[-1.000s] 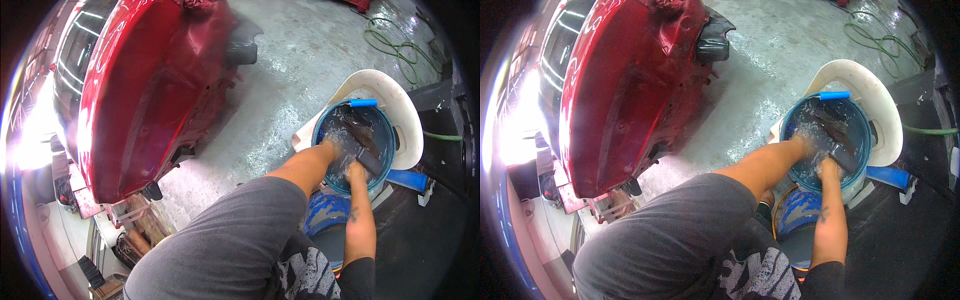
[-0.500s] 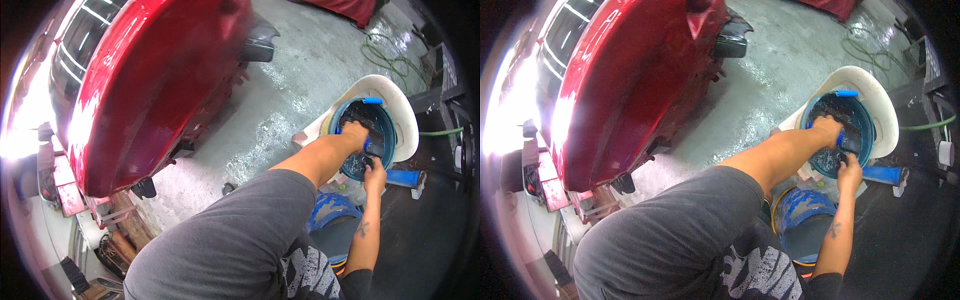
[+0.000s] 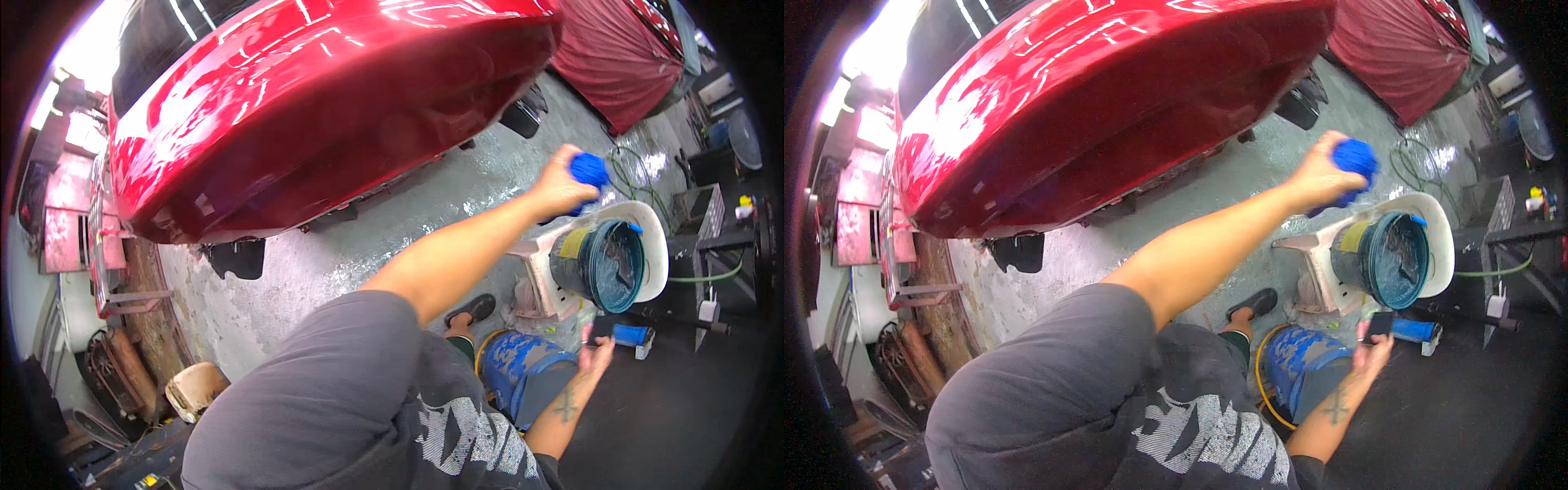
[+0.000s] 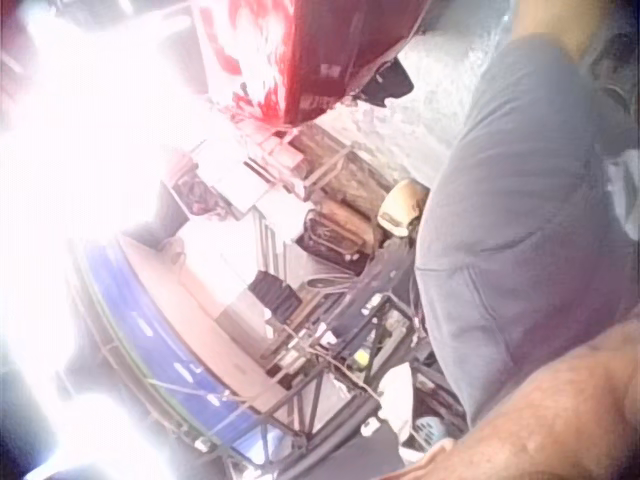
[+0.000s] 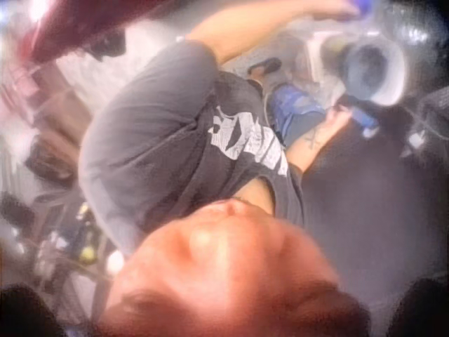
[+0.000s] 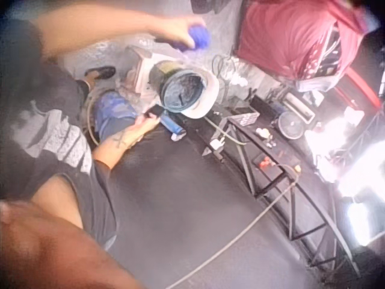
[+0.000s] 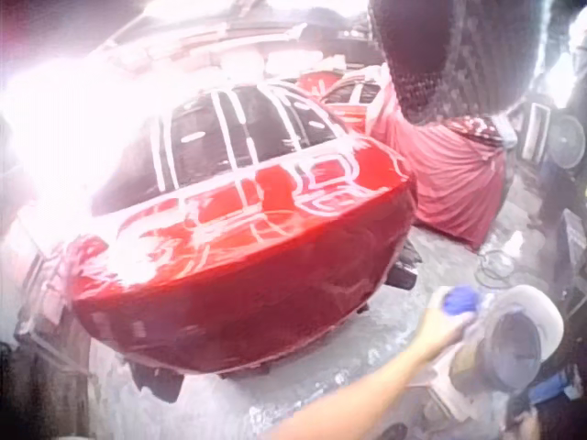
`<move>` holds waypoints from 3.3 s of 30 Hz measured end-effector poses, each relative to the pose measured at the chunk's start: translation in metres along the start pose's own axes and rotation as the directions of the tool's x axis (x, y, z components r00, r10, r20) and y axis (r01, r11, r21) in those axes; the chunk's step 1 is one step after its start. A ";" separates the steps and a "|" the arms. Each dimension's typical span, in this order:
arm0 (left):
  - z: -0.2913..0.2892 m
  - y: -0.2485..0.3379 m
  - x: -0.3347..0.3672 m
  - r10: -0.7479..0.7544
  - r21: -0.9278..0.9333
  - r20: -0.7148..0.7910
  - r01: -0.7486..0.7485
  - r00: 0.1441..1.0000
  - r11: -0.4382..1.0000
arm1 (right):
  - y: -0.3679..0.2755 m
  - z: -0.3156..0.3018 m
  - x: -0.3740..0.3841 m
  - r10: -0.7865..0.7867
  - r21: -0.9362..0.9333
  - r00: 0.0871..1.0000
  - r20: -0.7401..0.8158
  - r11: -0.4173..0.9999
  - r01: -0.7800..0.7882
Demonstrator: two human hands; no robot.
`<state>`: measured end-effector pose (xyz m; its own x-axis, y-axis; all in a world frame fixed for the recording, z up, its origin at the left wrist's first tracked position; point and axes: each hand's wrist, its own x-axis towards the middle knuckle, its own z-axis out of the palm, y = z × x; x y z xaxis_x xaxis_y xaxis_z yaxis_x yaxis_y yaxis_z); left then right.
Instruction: The person scrubs the surface of a red car bumper with a black sponge and wipes it with a blue cloth. They repeatedly dip the sponge into a bucket of water and continue scrubbing and wiping the bumper's surface.
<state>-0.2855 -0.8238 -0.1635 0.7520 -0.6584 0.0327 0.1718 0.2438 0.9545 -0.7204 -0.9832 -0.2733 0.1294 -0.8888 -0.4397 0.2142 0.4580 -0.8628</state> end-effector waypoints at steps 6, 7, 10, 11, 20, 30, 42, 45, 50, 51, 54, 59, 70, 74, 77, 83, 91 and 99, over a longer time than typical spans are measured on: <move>-0.258 0.000 -0.110 -0.289 -0.767 -0.057 0.143 0.956 0.625 | 0.126 0.076 -0.075 0.472 0.009 0.825 0.311 0.867 -0.499; -0.292 -0.005 -0.133 -0.346 -0.790 -0.166 0.086 0.923 0.608 | 0.147 0.093 -0.084 0.485 -0.092 0.806 0.340 0.870 -0.485; -0.375 -0.036 -0.197 -0.439 -0.785 -0.365 -0.018 0.821 0.620 | 0.172 0.156 -0.108 0.511 -0.247 0.828 0.231 0.854 -0.458; -0.392 -0.038 -0.217 -0.462 -0.771 -0.426 -0.044 0.778 0.635 | 0.179 0.165 -0.101 0.518 -0.279 0.820 0.243 0.847 -0.452; -0.413 0.040 -0.322 0.241 0.104 -0.813 -0.275 0.529 0.956 | 0.236 0.223 -0.069 0.726 -0.679 0.604 0.330 0.627 -0.383; -0.426 -0.074 -0.157 0.597 0.929 0.296 -0.081 0.746 -0.360 | 0.419 0.219 -0.013 0.794 -0.884 0.485 0.367 0.459 -0.082; -0.371 -0.176 0.004 0.346 0.654 0.701 -0.369 0.624 -0.661 | 0.704 0.222 0.062 0.615 -0.735 0.408 0.675 0.611 0.295; -0.410 -0.182 -0.042 0.408 0.668 0.700 -0.335 0.586 -0.665 | 0.750 0.242 0.110 0.450 -0.619 0.430 0.782 0.642 0.453; -0.510 -0.142 -0.185 0.267 0.492 0.649 -0.125 0.713 -0.862 | 0.732 0.255 0.099 0.529 -0.576 0.308 0.791 0.474 0.667; -0.519 -0.129 -0.202 0.259 0.447 0.643 -0.078 0.721 -0.891 | 0.728 0.260 0.095 0.529 -0.575 0.299 0.794 0.495 0.652; -0.545 -0.119 -0.231 0.284 0.440 0.647 -0.043 0.707 -0.897 | 0.725 0.263 0.094 0.596 -0.633 0.278 0.753 0.543 0.551; -0.547 -0.120 -0.241 0.223 0.393 0.649 -0.070 0.728 -0.917 | 0.724 0.254 0.094 0.510 -0.409 0.097 0.855 0.547 0.731; -0.530 -0.134 -0.218 0.338 0.387 0.718 0.054 0.608 -0.920 | 0.668 0.285 0.093 0.463 -0.511 0.307 0.831 0.854 0.096; -0.508 -0.161 -0.183 0.381 0.446 0.724 0.030 0.575 -0.894 | 0.668 0.280 0.113 0.461 -0.561 0.332 0.823 0.751 0.347; -0.461 -0.185 -0.117 0.375 0.506 0.733 -0.086 0.567 -0.858 | 0.673 0.283 0.105 0.382 -0.528 0.422 0.822 0.788 0.316; -0.377 -0.238 0.016 0.416 0.568 0.803 -0.339 0.426 -0.750 | 0.725 0.288 0.106 0.349 -0.560 0.503 0.791 0.745 0.362; -0.449 -0.196 -0.108 0.297 0.537 0.740 -0.265 0.603 -0.801 | 0.723 0.286 0.157 0.426 -0.520 0.572 0.701 0.854 0.003; -0.563 -0.105 -0.279 0.131 0.329 0.684 -0.142 0.718 -0.934 | 0.556 0.380 0.123 -0.027 -0.155 0.589 0.808 0.954 0.257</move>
<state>-0.1553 -0.2644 -0.4403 0.1271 -0.9275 0.3515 -0.4768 -0.3679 -0.7983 -0.2177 -0.8311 -0.7126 0.8527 -0.5213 -0.0338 0.0872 0.2057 -0.9747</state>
